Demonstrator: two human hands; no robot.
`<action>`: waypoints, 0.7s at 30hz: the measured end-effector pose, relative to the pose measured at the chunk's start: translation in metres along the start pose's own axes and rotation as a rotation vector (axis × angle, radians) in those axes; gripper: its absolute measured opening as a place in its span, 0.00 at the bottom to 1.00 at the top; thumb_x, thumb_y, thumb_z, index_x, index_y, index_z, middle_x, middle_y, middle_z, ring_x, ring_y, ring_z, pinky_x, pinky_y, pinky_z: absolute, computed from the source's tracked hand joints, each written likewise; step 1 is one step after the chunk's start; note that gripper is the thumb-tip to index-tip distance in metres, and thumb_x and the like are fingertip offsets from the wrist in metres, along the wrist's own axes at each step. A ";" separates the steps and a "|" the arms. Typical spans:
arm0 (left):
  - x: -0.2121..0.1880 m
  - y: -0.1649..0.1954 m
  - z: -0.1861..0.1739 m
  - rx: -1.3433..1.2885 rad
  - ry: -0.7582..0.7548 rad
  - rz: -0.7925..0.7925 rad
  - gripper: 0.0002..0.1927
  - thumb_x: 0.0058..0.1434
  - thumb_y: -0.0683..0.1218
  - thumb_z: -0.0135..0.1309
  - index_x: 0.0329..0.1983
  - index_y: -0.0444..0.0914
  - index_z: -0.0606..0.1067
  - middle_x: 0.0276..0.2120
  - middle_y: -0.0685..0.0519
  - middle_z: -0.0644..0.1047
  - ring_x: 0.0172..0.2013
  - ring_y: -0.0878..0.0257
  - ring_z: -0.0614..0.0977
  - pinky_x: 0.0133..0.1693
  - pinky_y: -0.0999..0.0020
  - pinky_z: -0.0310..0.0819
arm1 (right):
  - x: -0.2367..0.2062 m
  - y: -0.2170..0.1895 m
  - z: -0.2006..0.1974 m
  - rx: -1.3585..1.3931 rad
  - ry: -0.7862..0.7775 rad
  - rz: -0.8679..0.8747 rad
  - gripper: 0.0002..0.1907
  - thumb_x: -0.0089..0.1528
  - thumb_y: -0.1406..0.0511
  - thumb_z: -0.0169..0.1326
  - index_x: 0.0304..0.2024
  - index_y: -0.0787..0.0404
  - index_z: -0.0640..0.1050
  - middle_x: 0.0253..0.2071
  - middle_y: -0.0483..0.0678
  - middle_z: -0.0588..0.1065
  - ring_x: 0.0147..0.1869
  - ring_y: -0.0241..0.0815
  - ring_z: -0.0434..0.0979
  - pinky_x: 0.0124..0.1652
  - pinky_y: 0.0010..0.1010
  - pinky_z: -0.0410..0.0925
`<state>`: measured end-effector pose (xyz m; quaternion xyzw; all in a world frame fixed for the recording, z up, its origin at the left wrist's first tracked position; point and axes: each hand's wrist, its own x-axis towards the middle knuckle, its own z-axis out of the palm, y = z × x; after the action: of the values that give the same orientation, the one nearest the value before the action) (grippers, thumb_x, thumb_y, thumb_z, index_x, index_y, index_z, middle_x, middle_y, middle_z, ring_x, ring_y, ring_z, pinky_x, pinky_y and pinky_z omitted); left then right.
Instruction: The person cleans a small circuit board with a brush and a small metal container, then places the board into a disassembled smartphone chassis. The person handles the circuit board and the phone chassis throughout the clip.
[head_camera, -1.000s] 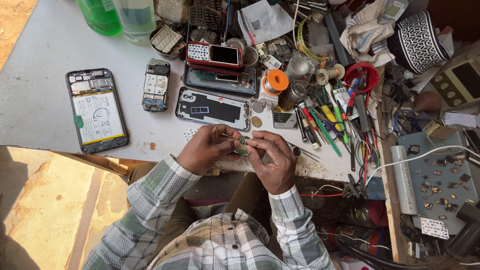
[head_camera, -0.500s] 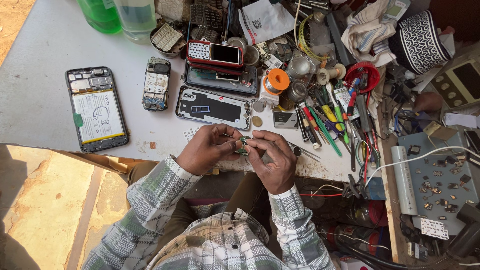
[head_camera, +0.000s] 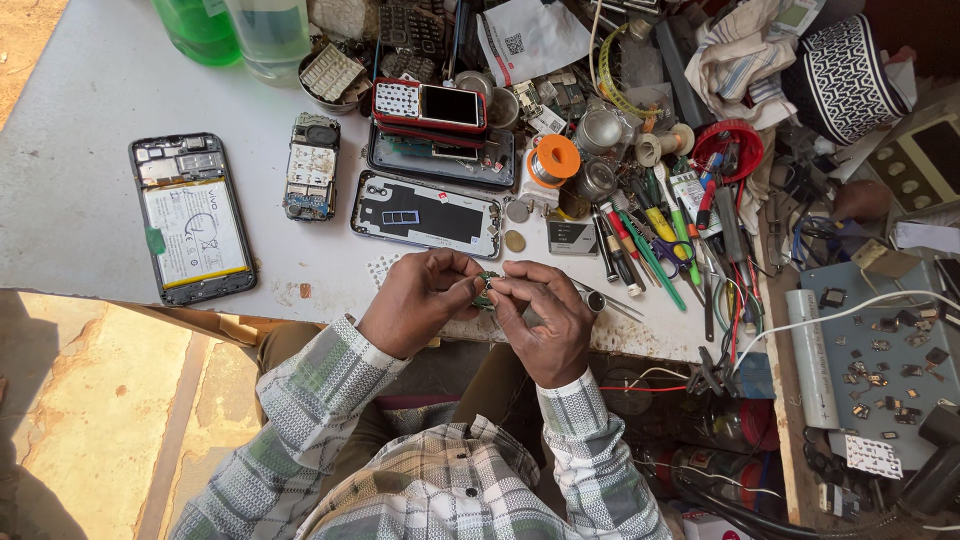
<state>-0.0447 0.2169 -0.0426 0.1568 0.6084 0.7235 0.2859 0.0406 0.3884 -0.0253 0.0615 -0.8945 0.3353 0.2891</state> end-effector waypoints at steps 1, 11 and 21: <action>0.000 0.001 0.001 0.006 -0.001 -0.009 0.10 0.65 0.41 0.55 0.44 0.28 0.77 0.35 0.50 0.82 0.34 0.67 0.85 0.38 0.72 0.85 | 0.000 0.001 0.000 0.003 -0.002 -0.003 0.11 0.59 0.70 0.66 0.44 0.60 0.84 0.48 0.49 0.80 0.52 0.44 0.83 0.49 0.33 0.77; -0.004 0.008 0.005 0.035 0.049 0.004 0.08 0.64 0.40 0.55 0.42 0.29 0.78 0.32 0.50 0.82 0.31 0.68 0.84 0.35 0.74 0.84 | -0.001 0.000 0.000 0.010 0.001 -0.014 0.11 0.59 0.71 0.66 0.44 0.60 0.83 0.48 0.49 0.80 0.52 0.44 0.83 0.49 0.33 0.76; -0.002 0.003 0.005 0.022 0.078 0.029 0.07 0.63 0.40 0.55 0.39 0.29 0.78 0.30 0.53 0.82 0.29 0.69 0.84 0.33 0.75 0.83 | 0.001 0.007 -0.003 0.047 -0.001 -0.069 0.15 0.59 0.70 0.67 0.48 0.62 0.81 0.50 0.50 0.79 0.55 0.45 0.82 0.52 0.34 0.76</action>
<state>-0.0408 0.2194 -0.0383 0.1404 0.6247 0.7265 0.2496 0.0388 0.3956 -0.0270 0.0992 -0.8839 0.3460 0.2984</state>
